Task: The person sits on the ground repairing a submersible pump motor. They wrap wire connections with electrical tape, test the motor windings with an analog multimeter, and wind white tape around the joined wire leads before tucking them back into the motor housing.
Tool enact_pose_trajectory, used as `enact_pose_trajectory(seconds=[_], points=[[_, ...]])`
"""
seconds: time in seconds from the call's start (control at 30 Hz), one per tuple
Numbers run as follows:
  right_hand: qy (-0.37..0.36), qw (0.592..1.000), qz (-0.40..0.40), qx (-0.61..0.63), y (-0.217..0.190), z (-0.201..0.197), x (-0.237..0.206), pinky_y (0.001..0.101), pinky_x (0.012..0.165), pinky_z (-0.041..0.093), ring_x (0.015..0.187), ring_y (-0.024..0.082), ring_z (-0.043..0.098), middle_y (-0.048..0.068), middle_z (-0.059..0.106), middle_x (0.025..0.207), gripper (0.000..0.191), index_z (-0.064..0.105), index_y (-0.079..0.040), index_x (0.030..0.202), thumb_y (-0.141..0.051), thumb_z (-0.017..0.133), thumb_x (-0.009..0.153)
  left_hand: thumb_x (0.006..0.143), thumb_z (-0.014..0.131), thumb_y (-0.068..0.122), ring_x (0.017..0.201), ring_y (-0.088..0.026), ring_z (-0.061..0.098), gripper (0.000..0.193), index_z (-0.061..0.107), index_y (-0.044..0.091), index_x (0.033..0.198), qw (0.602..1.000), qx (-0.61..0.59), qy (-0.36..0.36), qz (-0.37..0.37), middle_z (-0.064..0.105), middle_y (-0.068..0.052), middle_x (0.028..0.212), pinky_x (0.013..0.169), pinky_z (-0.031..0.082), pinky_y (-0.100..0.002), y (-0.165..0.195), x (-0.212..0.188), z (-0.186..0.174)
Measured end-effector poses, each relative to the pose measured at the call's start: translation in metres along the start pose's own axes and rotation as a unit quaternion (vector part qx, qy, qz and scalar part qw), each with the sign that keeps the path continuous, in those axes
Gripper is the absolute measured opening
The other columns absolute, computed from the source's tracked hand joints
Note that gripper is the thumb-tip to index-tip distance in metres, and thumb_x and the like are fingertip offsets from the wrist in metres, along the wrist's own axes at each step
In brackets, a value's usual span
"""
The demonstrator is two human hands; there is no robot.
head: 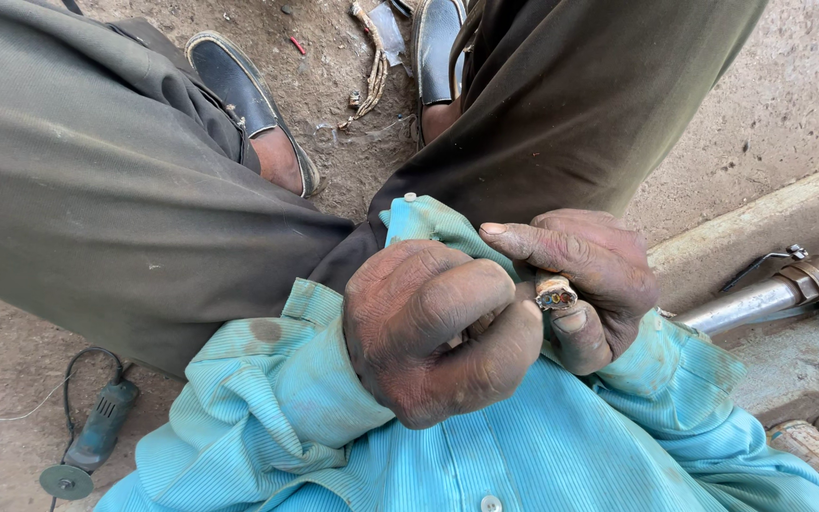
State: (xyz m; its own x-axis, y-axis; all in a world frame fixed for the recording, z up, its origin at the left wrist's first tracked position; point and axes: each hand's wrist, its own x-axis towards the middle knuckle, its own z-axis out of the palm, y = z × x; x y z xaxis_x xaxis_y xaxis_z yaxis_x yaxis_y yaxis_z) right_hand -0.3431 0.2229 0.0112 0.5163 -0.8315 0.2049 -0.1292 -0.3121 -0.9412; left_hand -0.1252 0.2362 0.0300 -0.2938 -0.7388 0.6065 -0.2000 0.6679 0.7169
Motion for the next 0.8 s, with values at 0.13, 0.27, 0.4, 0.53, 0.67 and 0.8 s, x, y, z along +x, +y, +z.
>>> enact_pose_trajectory(seconds=[0.13,0.27,0.4,0.53,0.67,0.8], points=[[0.008,1.000,-0.005,-0.002,0.003,0.001,-0.001,0.0284,0.054,0.052,0.061,0.014,0.065,0.006,0.065,0.071,0.063,0.066,0.008,0.123,-0.050,0.045,0.111,0.093,0.075,0.003,0.091,-0.016,0.063,0.033,0.064,0.007,0.124,1.000,0.012,-0.010,-0.023,0.049,-0.006,0.112,0.072,0.054,-0.033,0.005,0.003,0.001],[0.008,1.000,-0.013,-0.019,0.006,0.001,-0.002,0.0288,0.052,0.049,0.058,0.013,0.063,0.004,0.062,0.069,0.064,0.067,0.008,0.123,-0.051,0.045,0.110,0.091,0.081,0.010,0.082,-0.014,0.061,0.026,0.066,0.008,0.112,1.000,0.022,0.012,-0.016,0.050,-0.004,0.105,0.066,0.053,-0.033,0.003,0.004,0.006],[0.001,0.999,-0.019,-0.035,0.005,-0.001,-0.003,0.0307,0.054,0.048,0.059,0.015,0.062,0.006,0.065,0.073,0.062,0.066,0.007,0.125,-0.050,0.044,0.112,0.087,0.078,0.007,0.085,-0.017,0.063,0.025,0.064,0.007,0.108,1.000,-0.003,-0.008,-0.002,0.050,-0.006,0.106,0.071,0.057,-0.035,-0.002,-0.001,0.004],[-0.004,0.998,0.008,-0.055,-0.002,-0.004,-0.003,0.0327,0.056,0.047,0.058,0.016,0.061,0.008,0.062,0.075,0.062,0.066,0.006,0.126,-0.050,0.044,0.112,0.078,0.077,0.007,0.083,-0.021,0.064,0.025,0.064,0.006,0.100,1.000,-0.016,-0.004,-0.002,0.053,-0.008,0.103,0.069,0.057,-0.038,-0.004,-0.002,0.001],[-0.014,0.996,0.022,-0.081,-0.008,-0.004,-0.002,0.0328,0.059,0.047,0.061,0.017,0.061,0.008,0.060,0.076,0.061,0.067,0.005,0.127,-0.049,0.043,0.113,0.080,0.082,0.011,0.081,-0.022,0.065,0.025,0.067,0.003,0.098,0.999,-0.017,-0.015,-0.027,0.056,-0.009,0.100,0.066,0.054,-0.037,-0.002,-0.001,-0.002],[-0.006,0.997,0.002,-0.082,-0.004,0.002,0.003,0.0330,0.055,0.044,0.059,0.017,0.058,0.006,0.056,0.069,0.058,0.066,0.008,0.124,-0.044,0.045,0.110,0.084,0.082,0.010,0.081,-0.022,0.065,0.026,0.070,0.003,0.105,0.998,0.014,-0.009,-0.060,0.056,-0.007,0.099,0.068,0.054,-0.037,0.000,-0.001,-0.009]])
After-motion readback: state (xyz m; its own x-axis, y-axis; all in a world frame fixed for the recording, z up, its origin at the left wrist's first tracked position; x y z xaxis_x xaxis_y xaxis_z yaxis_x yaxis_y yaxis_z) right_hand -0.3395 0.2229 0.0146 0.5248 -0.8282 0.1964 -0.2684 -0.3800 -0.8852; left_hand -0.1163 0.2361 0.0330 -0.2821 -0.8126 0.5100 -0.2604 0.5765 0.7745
